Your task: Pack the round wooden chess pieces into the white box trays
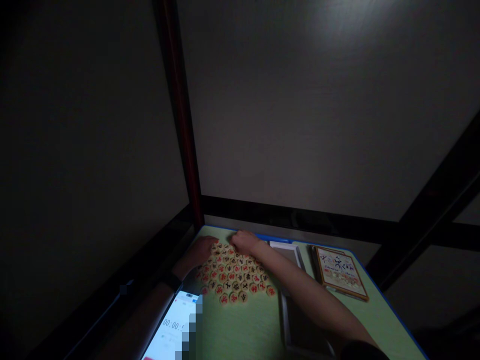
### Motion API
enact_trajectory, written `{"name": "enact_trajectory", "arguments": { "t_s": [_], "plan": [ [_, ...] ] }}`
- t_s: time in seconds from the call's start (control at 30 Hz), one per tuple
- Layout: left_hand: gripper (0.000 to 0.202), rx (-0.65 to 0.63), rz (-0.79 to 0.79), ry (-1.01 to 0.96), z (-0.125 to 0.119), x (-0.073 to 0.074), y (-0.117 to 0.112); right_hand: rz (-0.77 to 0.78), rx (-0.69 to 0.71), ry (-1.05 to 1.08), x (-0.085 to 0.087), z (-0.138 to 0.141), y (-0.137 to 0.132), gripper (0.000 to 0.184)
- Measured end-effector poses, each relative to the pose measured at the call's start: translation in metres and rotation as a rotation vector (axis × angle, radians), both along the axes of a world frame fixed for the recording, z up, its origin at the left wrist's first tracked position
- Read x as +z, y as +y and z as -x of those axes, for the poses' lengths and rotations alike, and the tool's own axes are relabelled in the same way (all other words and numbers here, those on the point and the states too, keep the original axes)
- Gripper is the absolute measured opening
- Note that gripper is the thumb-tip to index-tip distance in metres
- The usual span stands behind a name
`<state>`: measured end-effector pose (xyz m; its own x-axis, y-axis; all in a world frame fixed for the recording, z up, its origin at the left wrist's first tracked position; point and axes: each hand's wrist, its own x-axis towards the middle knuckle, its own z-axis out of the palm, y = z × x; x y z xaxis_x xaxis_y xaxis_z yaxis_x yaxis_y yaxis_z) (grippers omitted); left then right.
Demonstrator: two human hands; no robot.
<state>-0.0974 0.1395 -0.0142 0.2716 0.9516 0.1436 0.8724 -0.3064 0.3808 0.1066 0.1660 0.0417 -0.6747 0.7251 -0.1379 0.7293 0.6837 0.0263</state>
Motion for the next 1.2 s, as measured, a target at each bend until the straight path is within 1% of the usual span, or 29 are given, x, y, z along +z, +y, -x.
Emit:
{"name": "enact_trajectory", "arguments": {
  "t_s": [0.1, 0.27, 0.4, 0.6, 0.67, 0.73, 0.8, 0.83, 0.9, 0.97, 1.03, 1.1, 1.13, 1.2],
  "plan": [
    [0.048, -0.004, -0.008, 0.008, 0.0, 0.002, -0.001, 0.023, 0.013, 0.051, 0.0, -0.001, 0.002, 0.026],
    [0.046, -0.006, -0.006, 0.023, 0.0, 0.004, -0.002, 0.113, 0.035, 0.163, 0.0, -0.007, 0.015, 0.035],
    [0.046, 0.016, -0.002, 0.044, -0.002, 0.007, -0.004, 0.182, 0.02, 0.237, -0.006, -0.012, 0.026, 0.033],
    [0.047, 0.018, 0.022, 0.071, -0.004, 0.011, -0.005, 0.198, 0.003, 0.293, -0.014, -0.013, 0.032, 0.032],
    [0.046, 0.018, 0.031, 0.083, -0.004, 0.015, -0.007, 0.191, 0.006, 0.297, -0.013, -0.014, 0.032, 0.033],
    [0.047, 0.031, 0.011, 0.105, -0.005, 0.024, -0.012, 0.177, 0.002, 0.292, -0.009, -0.019, 0.032, 0.033],
    [0.047, 0.046, -0.052, 0.133, -0.012, 0.037, -0.026, 0.156, -0.007, 0.278, -0.003, -0.028, 0.029, 0.035],
    [0.044, 0.045, -0.079, 0.152, -0.018, 0.044, -0.036, 0.146, -0.01, 0.267, 0.0, -0.035, 0.026, 0.035],
    [0.038, 0.026, -0.099, 0.207, -0.037, 0.056, -0.064, 0.131, -0.002, 0.232, 0.005, -0.048, 0.017, 0.034],
    [0.037, 0.026, -0.069, 0.242, -0.065, 0.061, -0.097, 0.125, 0.008, 0.179, 0.007, -0.059, 0.004, 0.027],
    [0.038, -0.016, 0.026, 0.197, -0.097, 0.058, -0.13, 0.115, 0.01, 0.127, 0.006, -0.064, -0.009, 0.02],
    [0.04, -0.046, 0.098, 0.179, -0.127, 0.048, -0.156, 0.105, 0.01, 0.092, 0.004, -0.065, -0.019, 0.018],
    [0.039, -0.064, 0.172, 0.192, -0.14, 0.043, -0.165, 0.103, 0.011, 0.081, 0.003, -0.064, -0.023, 0.02],
    [0.04, -0.035, 0.278, 0.158, -0.159, 0.033, -0.176, 0.102, 0.014, 0.069, 0.003, -0.064, -0.026, 0.025]
  ]
}}
